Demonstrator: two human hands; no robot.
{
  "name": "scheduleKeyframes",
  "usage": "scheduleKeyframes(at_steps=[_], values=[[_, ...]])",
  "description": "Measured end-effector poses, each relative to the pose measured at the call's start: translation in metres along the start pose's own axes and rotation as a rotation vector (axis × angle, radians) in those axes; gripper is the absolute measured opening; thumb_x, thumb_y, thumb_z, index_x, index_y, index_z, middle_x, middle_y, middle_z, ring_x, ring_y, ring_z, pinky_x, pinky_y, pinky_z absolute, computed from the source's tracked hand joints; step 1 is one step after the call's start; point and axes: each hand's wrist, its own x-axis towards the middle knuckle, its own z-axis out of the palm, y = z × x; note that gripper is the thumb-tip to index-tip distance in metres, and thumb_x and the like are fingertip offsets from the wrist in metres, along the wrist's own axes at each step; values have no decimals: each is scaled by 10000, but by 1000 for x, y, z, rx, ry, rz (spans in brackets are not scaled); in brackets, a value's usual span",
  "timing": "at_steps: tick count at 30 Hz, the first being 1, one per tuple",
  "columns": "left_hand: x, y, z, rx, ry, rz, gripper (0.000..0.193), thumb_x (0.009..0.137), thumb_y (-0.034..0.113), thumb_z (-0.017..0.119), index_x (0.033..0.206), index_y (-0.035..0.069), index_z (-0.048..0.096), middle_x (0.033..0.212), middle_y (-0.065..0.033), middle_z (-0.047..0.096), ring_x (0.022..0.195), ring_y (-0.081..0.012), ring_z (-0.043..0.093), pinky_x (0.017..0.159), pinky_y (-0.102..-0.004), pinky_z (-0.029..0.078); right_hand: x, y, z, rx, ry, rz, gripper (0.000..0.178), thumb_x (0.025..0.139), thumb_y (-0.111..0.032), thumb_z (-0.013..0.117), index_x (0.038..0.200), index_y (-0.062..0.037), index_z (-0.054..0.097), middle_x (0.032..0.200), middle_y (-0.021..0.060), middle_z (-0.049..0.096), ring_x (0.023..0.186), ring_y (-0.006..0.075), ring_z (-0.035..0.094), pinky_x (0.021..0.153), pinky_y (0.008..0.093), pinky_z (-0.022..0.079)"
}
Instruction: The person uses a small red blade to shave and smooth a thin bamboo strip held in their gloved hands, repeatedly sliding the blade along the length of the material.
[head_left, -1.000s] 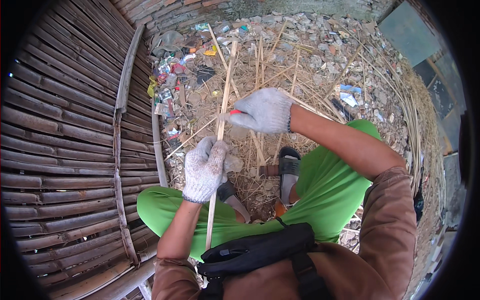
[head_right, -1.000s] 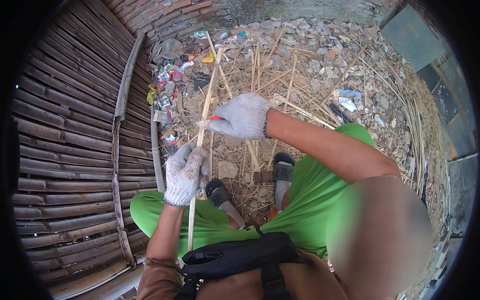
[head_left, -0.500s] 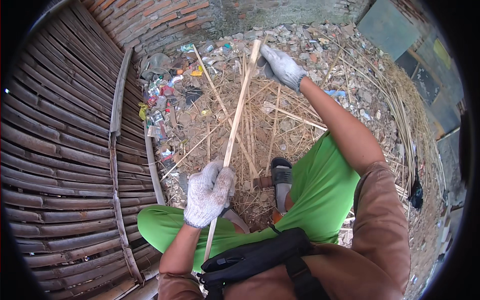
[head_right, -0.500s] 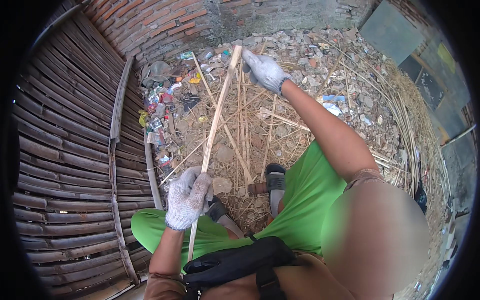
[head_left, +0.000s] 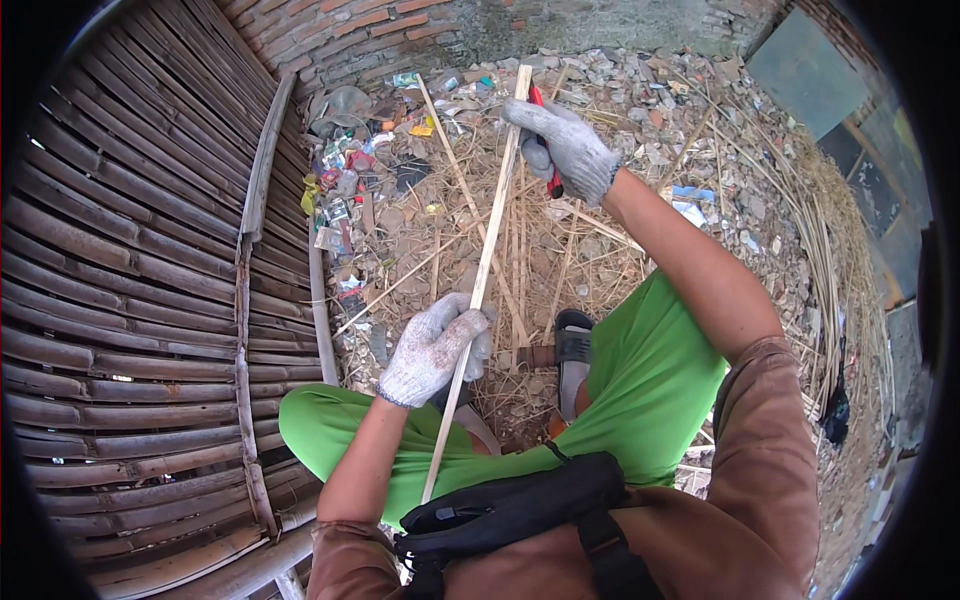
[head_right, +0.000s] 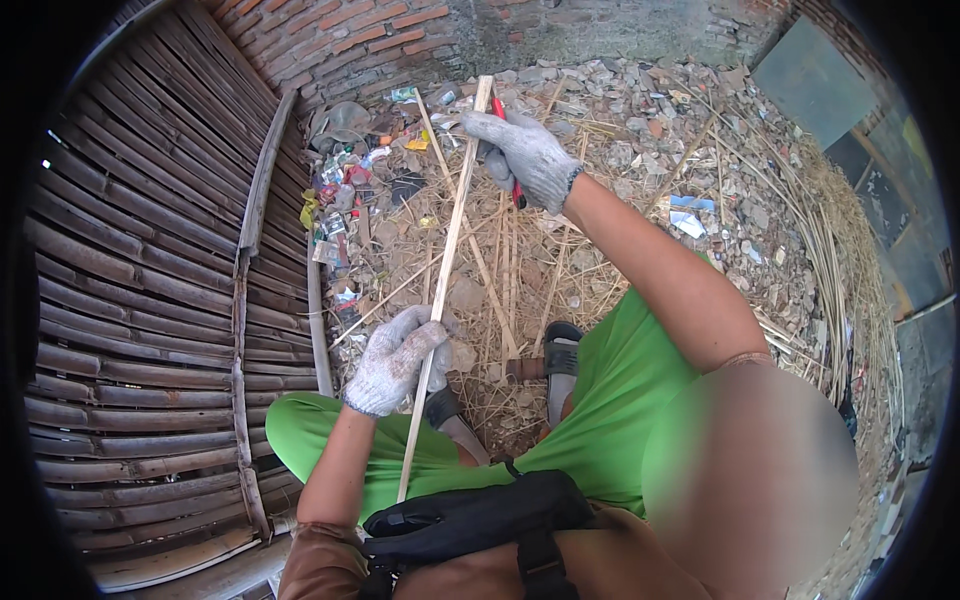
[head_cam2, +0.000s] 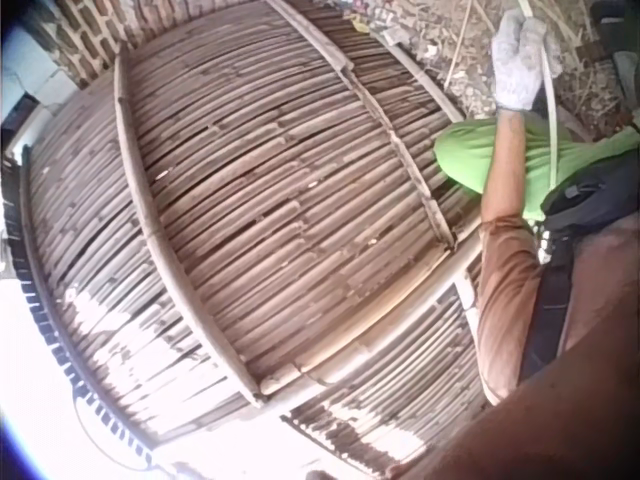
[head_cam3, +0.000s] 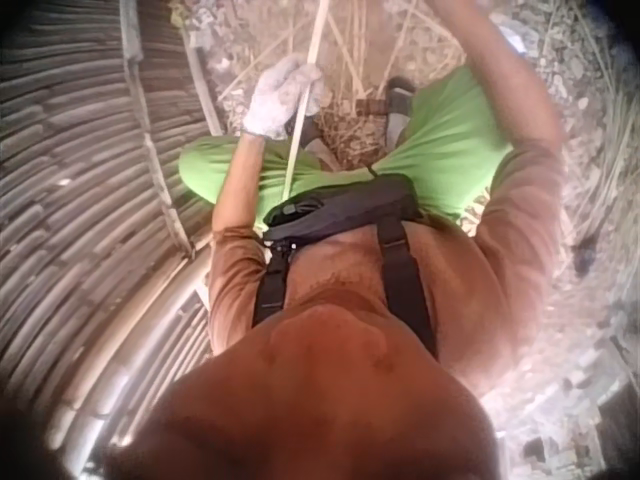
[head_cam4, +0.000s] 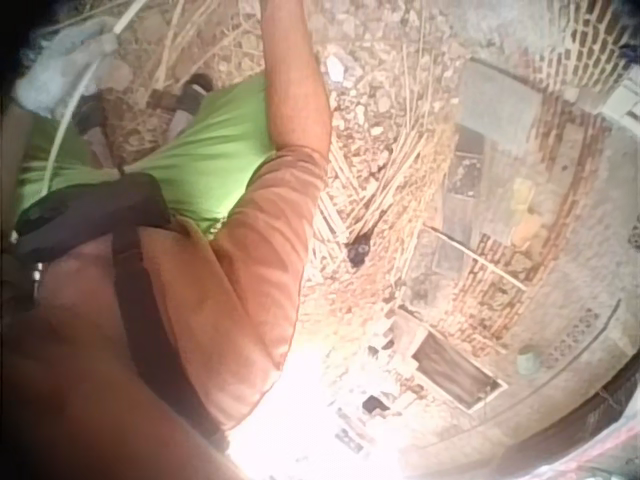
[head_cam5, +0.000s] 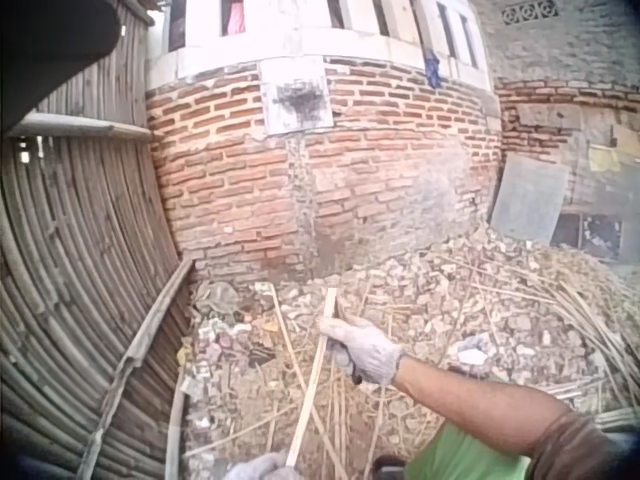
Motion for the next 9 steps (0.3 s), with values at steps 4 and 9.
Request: scheduleKeyframes(at_steps=[4,9], values=[[14,5,3,-214,-31,26,266,1086,217,650,1223,-10,635,827,-52,660,648,-143,640,564,-302,537,-23,0,28,-135,-97,90,432,993,-529,760,971,-115,638,610,-8,559,486,105,511,456,289,397],[30,8,3,-316,-23,65,346,1101,271,648,1302,-11,634,834,-77,693,654,-168,670,599,-316,574,-26,17,47,-169,-207,74,479,973,-544,776,1060,-92,643,641,-12,564,500,106,521,458,283,405]])
